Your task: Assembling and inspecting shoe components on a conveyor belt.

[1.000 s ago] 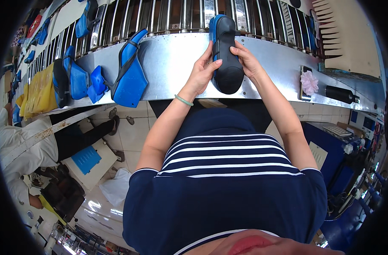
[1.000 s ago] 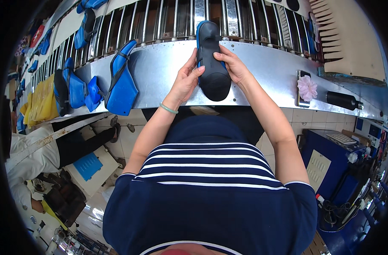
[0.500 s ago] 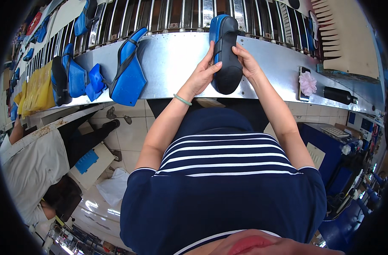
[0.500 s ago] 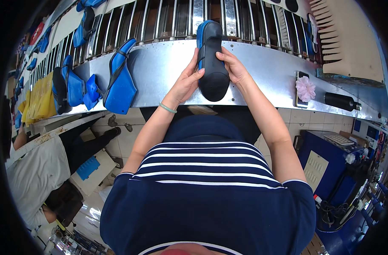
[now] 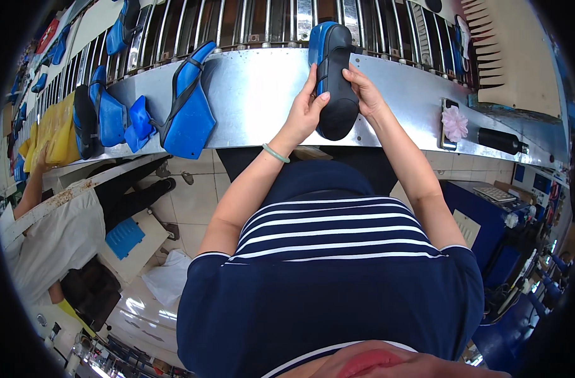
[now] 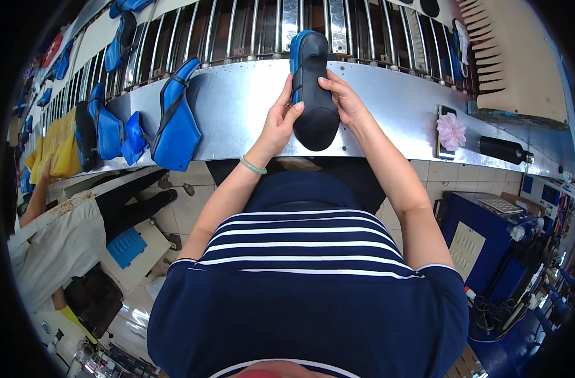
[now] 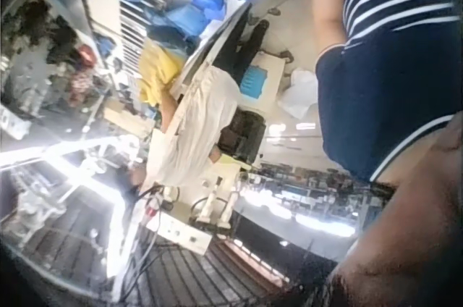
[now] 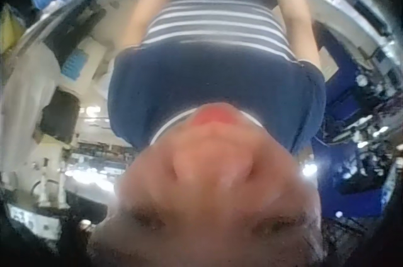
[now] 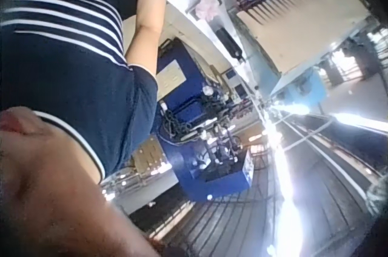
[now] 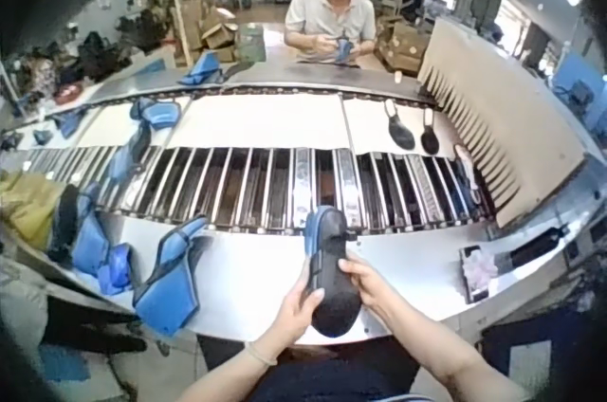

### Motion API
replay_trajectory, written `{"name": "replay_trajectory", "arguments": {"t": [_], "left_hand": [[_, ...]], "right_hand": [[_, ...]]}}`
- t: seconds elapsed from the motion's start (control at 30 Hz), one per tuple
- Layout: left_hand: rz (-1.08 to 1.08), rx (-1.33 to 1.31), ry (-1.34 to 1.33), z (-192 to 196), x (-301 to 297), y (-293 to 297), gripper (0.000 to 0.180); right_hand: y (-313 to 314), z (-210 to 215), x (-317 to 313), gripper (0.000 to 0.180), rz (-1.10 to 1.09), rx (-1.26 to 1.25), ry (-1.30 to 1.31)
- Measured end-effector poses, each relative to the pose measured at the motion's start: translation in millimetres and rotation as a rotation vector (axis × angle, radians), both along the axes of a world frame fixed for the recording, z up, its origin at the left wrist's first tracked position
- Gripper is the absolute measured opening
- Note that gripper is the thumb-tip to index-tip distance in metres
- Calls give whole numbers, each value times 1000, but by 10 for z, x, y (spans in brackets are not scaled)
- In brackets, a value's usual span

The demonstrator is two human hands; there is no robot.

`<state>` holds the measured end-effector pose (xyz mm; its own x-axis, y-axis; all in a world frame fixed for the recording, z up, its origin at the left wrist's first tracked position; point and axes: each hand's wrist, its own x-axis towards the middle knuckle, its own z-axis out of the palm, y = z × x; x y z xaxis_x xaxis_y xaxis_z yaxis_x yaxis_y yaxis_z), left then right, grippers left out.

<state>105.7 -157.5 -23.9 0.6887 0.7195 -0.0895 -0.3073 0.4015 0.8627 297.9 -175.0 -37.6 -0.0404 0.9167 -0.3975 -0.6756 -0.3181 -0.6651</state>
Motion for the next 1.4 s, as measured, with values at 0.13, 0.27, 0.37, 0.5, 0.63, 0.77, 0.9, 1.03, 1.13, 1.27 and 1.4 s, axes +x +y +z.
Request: {"name": "replay_trajectory", "arguments": {"t": [0.13, 0.27, 0.37, 0.5, 0.63, 0.77, 0.9, 1.03, 1.13, 1.27, 1.4], "left_hand": [[8, 43, -19, -58, -31, -35, 68], [-6, 103, 16, -62, -67, -58, 65], [30, 386, 192, -152, -57, -43, 64], [120, 540, 289, -241, 44, -51, 63], [-11, -75, -127, -225, -20, -22, 62], [-40, -78, -130, -194, -41, -16, 63], [27, 461, 192, -187, -32, 0, 62], [126, 583, 264, -180, 28, -68, 60], [168, 555, 267, -175, 59, -78, 59], [143, 300, 197, -106, 87, -79, 60], [4, -204, -138, 31, 81, -8, 59]], "right_hand": [[-3, -18, 12, 60, 14, 18, 11], [-11, -6, -8, 61, 17, 19, -3], [-11, -28, -7, 60, 9, 21, 17], [47, -28, 44, 57, 24, 30, 20], [59, -52, 61, 53, 6, 34, 11], [46, -83, 51, 49, 2, 36, 67], [26, -76, 27, 57, -20, 28, 67], [18, -35, -6, 57, -28, 2, 34], [45, -24, -7, 57, -15, 10, 18], [90, -37, 37, 55, 4, 33, 8], [72, -152, 138, 49, -20, 9, 138]]}}
